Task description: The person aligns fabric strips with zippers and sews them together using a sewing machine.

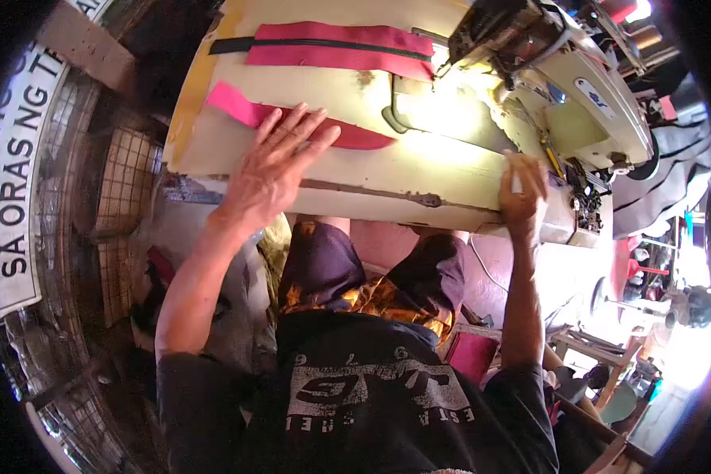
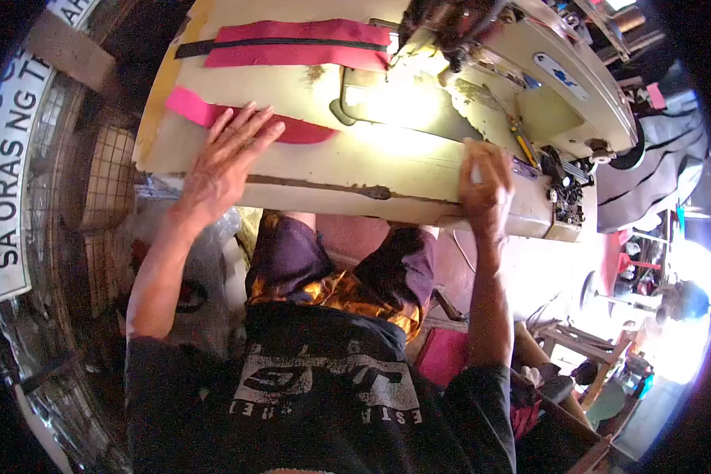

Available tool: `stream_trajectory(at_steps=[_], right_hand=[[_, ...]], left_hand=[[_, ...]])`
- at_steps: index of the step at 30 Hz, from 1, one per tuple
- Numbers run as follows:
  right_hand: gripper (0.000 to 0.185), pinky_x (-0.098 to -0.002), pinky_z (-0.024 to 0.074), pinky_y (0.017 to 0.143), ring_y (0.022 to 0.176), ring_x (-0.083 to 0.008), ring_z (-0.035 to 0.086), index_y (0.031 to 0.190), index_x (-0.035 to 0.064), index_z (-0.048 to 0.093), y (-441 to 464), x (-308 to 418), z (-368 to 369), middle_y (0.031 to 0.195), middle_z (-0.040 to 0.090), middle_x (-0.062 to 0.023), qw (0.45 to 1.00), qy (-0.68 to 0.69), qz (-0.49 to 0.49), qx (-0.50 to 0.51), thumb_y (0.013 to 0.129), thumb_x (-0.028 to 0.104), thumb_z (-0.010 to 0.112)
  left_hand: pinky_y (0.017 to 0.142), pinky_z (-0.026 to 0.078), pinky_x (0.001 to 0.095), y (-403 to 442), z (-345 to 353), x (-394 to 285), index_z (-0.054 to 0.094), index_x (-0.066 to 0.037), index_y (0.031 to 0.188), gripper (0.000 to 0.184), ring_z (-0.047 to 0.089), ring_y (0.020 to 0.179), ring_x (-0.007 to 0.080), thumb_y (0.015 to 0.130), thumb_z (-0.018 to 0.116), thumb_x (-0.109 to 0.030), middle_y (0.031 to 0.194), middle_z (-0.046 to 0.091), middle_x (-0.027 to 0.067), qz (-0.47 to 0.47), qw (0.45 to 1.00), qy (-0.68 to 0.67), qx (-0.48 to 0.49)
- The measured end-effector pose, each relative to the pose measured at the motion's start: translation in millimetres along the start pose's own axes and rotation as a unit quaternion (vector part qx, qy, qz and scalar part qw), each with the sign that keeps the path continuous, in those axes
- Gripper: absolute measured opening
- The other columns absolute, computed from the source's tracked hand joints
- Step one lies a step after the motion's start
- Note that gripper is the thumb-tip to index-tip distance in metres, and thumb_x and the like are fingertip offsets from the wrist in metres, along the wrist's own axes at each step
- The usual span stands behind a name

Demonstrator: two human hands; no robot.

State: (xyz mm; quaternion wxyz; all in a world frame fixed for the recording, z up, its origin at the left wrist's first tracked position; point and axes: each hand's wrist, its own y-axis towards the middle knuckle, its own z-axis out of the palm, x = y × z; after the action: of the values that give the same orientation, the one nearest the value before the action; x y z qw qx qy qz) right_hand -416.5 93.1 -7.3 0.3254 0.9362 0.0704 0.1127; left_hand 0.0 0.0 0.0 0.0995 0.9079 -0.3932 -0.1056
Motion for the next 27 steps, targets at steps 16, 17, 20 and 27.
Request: stream_trajectory(at_steps=[16,17,20,27], right_hand=[[0.042,-0.0463,0.0397,0.114,0.133,-0.0326,0.058,0.144,0.0078,0.063,20,86,24,0.142,0.064,-0.0126,0.982,0.017,-0.125,0.141,0.104,0.020,0.061],[0.042,-0.0460,0.0398,0.114,0.133,-0.0325,0.058,0.144,0.0075,0.063,20,87,25,0.142,0.064,-0.0124,0.983,0.011,-0.124,0.138,0.104,0.020,0.061],[0.041,-0.0465,0.0397,0.114,0.133,-0.0330,0.057,0.145,0.0069,0.062,19,85,27,0.144,0.063,-0.0135,0.982,0.005,-0.125,0.141,0.106,0.017,0.057],[0.041,-0.0477,0.0402,0.113,0.133,-0.0376,0.057,0.145,0.0025,0.059,19,86,29,0.145,0.061,-0.0185,0.983,0.004,-0.121,0.135,0.107,0.015,0.052]], left_hand=[[0.113,0.041,0.0507,-128,13,-10,0.064,-0.005,0.135,0.046,0.053,0.134,0.0356,0.089,0.064,-0.005,0.142,0.057,0.0162,-0.159,0.949,0.014,-0.272],[0.108,0.045,0.0498,-169,20,6,0.066,-0.007,0.133,0.045,0.056,0.128,0.0357,0.089,0.062,-0.001,0.139,0.059,0.0171,-0.257,0.934,0.023,-0.248],[0.098,0.052,0.0481,-335,57,85,0.065,-0.009,0.133,0.045,0.062,0.113,0.0385,0.088,0.065,-0.001,0.124,0.065,0.0194,-0.534,0.821,-0.014,-0.201],[0.095,0.054,0.0482,-547,115,144,0.072,-0.004,0.121,0.036,0.070,0.111,0.0392,0.093,0.073,-0.027,0.113,0.074,0.0214,-0.768,0.638,0.015,-0.058]])
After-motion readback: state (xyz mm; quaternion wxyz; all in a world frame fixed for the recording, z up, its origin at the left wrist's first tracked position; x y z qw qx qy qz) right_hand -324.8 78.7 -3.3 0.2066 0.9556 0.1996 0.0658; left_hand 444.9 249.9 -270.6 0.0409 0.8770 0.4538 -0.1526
